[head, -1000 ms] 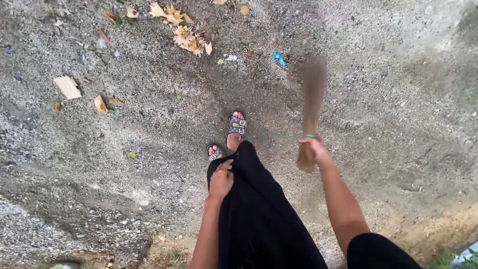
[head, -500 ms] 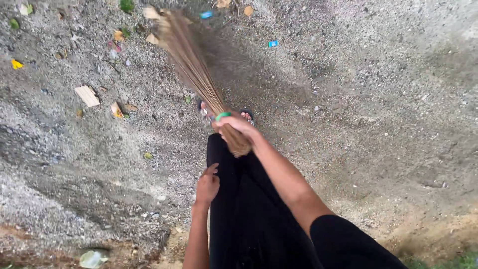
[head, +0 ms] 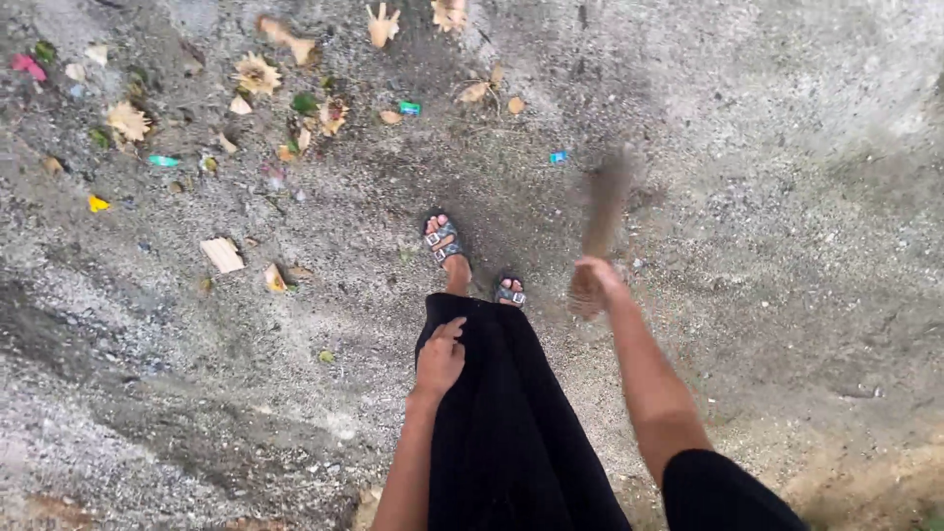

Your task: Sweeping dirt and debris on an outdoor ground surface using a stick broom.

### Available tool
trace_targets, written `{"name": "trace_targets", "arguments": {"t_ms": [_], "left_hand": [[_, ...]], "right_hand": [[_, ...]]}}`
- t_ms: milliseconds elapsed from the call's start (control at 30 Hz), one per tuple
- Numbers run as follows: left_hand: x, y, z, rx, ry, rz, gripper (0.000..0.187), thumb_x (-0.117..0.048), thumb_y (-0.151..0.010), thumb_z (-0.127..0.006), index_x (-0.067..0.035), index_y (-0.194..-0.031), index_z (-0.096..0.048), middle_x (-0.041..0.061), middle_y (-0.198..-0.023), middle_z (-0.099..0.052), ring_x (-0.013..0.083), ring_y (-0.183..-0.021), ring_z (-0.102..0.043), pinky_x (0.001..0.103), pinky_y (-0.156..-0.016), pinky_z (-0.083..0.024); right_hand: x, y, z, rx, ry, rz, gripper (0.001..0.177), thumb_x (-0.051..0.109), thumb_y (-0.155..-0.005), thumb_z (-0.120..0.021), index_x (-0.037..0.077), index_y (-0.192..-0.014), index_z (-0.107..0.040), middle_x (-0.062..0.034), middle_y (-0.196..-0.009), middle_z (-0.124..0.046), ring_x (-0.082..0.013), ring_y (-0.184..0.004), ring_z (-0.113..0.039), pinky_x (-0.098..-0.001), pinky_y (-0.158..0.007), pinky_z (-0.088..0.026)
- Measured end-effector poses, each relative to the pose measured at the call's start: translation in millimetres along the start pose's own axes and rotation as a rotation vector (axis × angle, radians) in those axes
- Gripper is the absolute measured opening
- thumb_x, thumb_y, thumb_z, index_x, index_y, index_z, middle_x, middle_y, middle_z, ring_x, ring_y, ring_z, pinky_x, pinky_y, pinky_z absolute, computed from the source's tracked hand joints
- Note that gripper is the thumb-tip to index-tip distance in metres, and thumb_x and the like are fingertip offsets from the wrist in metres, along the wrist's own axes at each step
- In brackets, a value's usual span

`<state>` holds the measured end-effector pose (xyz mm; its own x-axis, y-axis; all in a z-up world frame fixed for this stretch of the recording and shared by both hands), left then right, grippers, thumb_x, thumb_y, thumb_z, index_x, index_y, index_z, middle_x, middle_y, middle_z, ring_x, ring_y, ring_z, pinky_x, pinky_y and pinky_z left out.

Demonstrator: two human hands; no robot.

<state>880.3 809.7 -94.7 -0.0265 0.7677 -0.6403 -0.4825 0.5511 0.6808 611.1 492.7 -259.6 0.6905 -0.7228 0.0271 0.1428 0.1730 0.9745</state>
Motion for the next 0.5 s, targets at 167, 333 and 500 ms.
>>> {"name": "trace_targets", "arguments": {"t_ms": [167, 333, 500], "left_hand": [[57, -3, 53, -0.167, -0.059, -0.045, 0.049, -0.001, -0.082, -0.057, -0.016, -0.129, -0.065, 0.014, -0.111, -0.073, 0.0354, -0.099, -0.072, 0.044, -0.088, -0.059], [39, -22, 93, -0.052, -0.092, 0.117, 0.052, -0.003, -0.083, -0.055, -0.016, -0.133, -0.062, 0.014, -0.114, -0.072, 0.036, -0.096, -0.071, 0.046, -0.087, -0.057], [7, -48, 91, -0.061, -0.076, 0.028, 0.051, -0.004, -0.083, -0.055, -0.015, -0.132, -0.063, 0.014, -0.113, -0.073, 0.0341, -0.095, -0.072, 0.044, -0.087, -0.058]], "right_hand": [[118, 74, -341, 0.721, -0.289, 0.414, 0.033, 0.004, -0.081, -0.078, 0.009, -0.111, -0.065, 0.0002, -0.102, -0.068, -0.01, -0.092, -0.065, -0.0282, -0.081, -0.054], [174, 203, -340, 0.612, 0.023, 0.31, 0.053, 0.007, -0.081, -0.075, 0.004, -0.129, -0.051, -0.0128, -0.085, -0.065, -0.0224, -0.062, -0.067, -0.0387, -0.052, -0.058], [179, 204, -194, 0.375, -0.018, 0.294, 0.097, -0.001, -0.075, -0.077, 0.01, -0.154, -0.022, -0.0119, -0.092, -0.071, -0.0246, -0.064, -0.069, -0.0413, -0.056, -0.059]]}}
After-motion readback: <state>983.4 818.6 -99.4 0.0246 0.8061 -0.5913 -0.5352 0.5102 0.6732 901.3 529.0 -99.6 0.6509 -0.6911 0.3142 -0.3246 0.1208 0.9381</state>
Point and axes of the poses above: each hand's wrist, its own y-axis away from the middle knuckle, its own z-axis out of the back of the hand, x = y × z, the point moved 8 cm from there along -y, towards the middle knuckle
